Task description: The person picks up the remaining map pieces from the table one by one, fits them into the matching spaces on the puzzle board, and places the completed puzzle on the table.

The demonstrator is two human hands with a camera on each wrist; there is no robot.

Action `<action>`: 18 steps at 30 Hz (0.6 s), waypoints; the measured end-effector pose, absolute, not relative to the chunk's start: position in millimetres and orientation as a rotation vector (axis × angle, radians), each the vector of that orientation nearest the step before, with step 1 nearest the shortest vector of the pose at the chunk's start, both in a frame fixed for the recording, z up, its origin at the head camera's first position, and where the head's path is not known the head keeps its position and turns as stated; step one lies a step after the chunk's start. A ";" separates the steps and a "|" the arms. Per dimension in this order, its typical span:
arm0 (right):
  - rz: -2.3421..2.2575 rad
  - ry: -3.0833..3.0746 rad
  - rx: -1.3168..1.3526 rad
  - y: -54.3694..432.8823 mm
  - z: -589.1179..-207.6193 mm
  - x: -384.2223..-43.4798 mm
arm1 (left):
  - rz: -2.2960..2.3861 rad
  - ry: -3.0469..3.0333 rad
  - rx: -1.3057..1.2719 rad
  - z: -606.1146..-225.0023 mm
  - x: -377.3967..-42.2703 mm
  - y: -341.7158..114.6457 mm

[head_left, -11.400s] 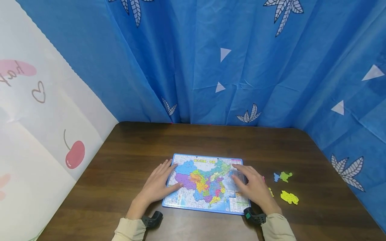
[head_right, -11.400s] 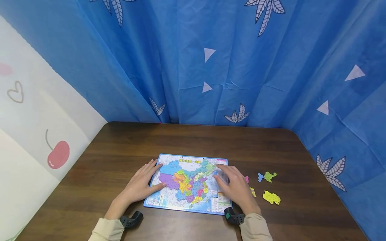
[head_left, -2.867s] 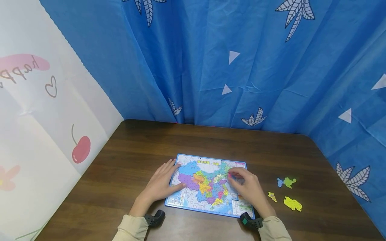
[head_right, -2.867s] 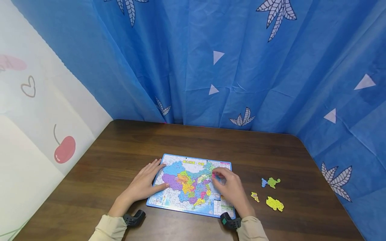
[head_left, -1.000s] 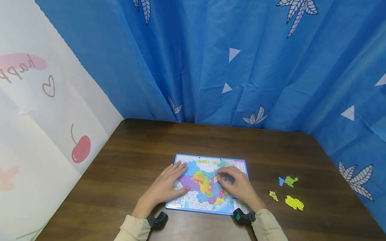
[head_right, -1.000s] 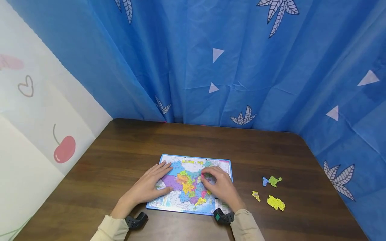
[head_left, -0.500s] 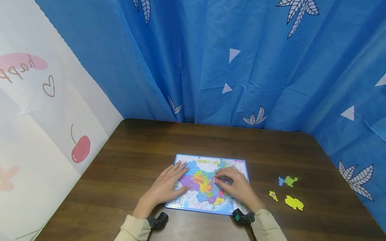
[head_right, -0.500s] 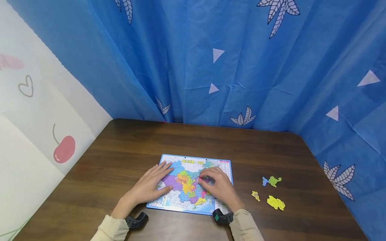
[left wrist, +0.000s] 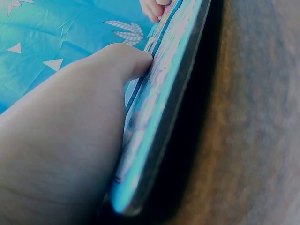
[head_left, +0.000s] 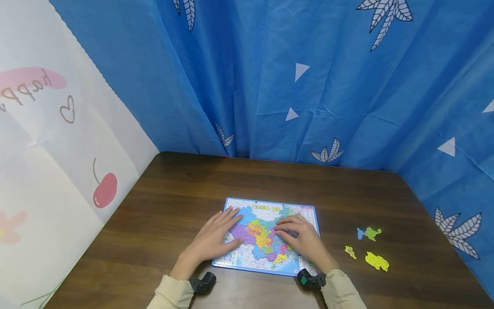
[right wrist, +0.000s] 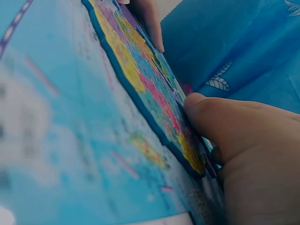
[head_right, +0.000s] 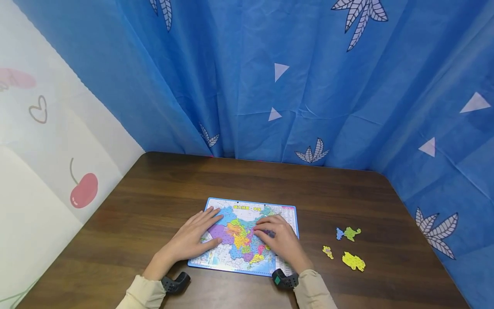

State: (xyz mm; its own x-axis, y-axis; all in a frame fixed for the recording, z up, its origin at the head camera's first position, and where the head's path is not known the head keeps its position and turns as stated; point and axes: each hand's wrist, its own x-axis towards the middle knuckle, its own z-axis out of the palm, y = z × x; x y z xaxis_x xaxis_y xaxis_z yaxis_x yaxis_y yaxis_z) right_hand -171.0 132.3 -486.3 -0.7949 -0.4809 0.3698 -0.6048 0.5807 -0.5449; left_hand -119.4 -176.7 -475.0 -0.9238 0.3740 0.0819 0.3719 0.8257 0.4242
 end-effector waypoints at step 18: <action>0.955 -2.636 0.899 130.5 -489.5 -168.3 | 0.694 2.991 0.614 -477.2 -120.2 -178.6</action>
State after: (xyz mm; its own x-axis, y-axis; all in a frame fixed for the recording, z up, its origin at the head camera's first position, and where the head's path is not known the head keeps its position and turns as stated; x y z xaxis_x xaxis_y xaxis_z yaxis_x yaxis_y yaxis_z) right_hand -168.3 130.5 -489.5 -0.7960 -0.4780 0.3714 -0.6050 0.6069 -0.5155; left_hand -120.2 -178.6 -477.2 -0.9230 0.3769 0.0772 0.3724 0.8248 0.4255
